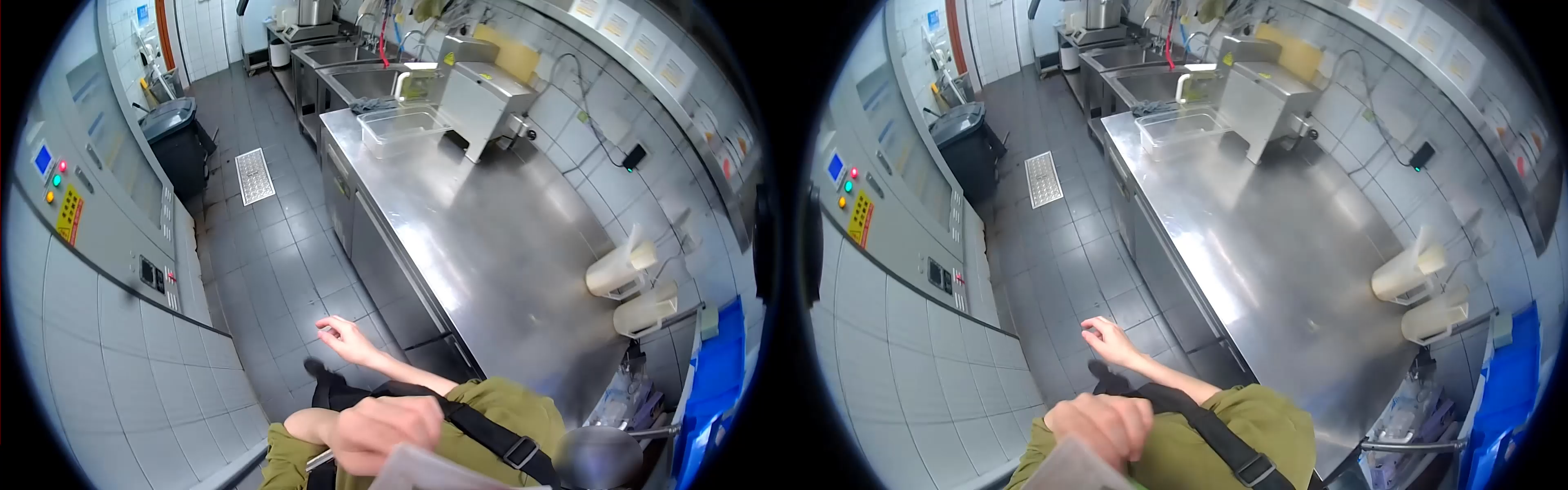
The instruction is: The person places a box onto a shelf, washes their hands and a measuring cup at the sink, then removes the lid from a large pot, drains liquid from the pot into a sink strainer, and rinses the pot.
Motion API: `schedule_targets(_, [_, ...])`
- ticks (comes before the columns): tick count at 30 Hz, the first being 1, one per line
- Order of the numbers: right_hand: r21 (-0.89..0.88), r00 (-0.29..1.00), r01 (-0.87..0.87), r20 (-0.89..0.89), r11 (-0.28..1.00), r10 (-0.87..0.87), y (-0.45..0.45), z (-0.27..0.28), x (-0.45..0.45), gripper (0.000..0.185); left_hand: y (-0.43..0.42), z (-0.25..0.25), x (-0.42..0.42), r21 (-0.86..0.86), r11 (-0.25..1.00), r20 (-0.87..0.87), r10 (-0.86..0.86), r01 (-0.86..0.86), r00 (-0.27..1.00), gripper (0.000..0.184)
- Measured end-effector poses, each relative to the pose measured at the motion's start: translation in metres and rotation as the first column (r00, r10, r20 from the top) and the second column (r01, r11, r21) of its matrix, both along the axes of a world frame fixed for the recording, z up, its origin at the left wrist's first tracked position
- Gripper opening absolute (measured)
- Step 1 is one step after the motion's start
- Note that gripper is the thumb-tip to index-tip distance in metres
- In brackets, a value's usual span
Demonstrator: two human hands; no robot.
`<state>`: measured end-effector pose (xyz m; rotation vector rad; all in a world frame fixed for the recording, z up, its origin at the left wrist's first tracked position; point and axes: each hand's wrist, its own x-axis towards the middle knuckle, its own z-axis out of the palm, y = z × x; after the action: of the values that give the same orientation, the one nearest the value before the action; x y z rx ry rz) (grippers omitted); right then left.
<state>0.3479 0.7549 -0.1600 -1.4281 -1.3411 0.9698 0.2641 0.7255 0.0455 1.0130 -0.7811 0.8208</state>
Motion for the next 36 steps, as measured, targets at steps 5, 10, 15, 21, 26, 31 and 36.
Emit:
schedule_targets(5, [-0.183,0.937,-0.258,0.192,0.949,0.292,0.134,-0.03,0.011,0.029,0.143,-0.002,0.018,0.068,0.973,-0.005,-0.221,0.221,0.975,0.007])
schedule_targets(10, [-0.274,0.766,-0.409,0.415,0.87,0.491,0.27,-0.011,0.029,0.035,0.296,0.022,0.018,0.043,0.998,0.265,0.039,-0.053,0.963,0.012])
schedule_targets(15, [-0.07,0.932,-0.152,0.322,0.986,0.167,0.405,0.022,0.059,0.035,0.424,0.033,0.066,0.049,0.998,0.255,-0.045,0.033,0.966,0.012])
schedule_targets(21, [-0.237,0.977,0.18,0.158,0.955,-0.144,0.521,-0.034,0.164,0.037,0.588,0.019,0.128,0.029,0.999,0.182,-0.022,0.017,0.983,0.011])
schedule_targets(26, [0.139,0.965,0.16,0.188,0.977,-0.185,0.657,-0.034,0.237,0.04,0.756,-0.022,0.211,0.44,0.897,-0.315,0.195,-0.039,0.929,0.013])
schedule_targets(31, [-0.105,0.992,0.088,0.094,0.991,-0.079,0.83,-0.008,0.256,0.033,0.909,-0.147,0.168,0.348,0.668,-0.869,0.493,-0.658,0.041,0.019])
schedule_targets(36, [0.091,0.973,-0.093,0.22,0.992,0.071,0.983,-0.06,0.257,0.032,0.981,-0.26,0.059,0.105,-0.018,-0.994,-0.008,-0.994,-0.105,0.008])
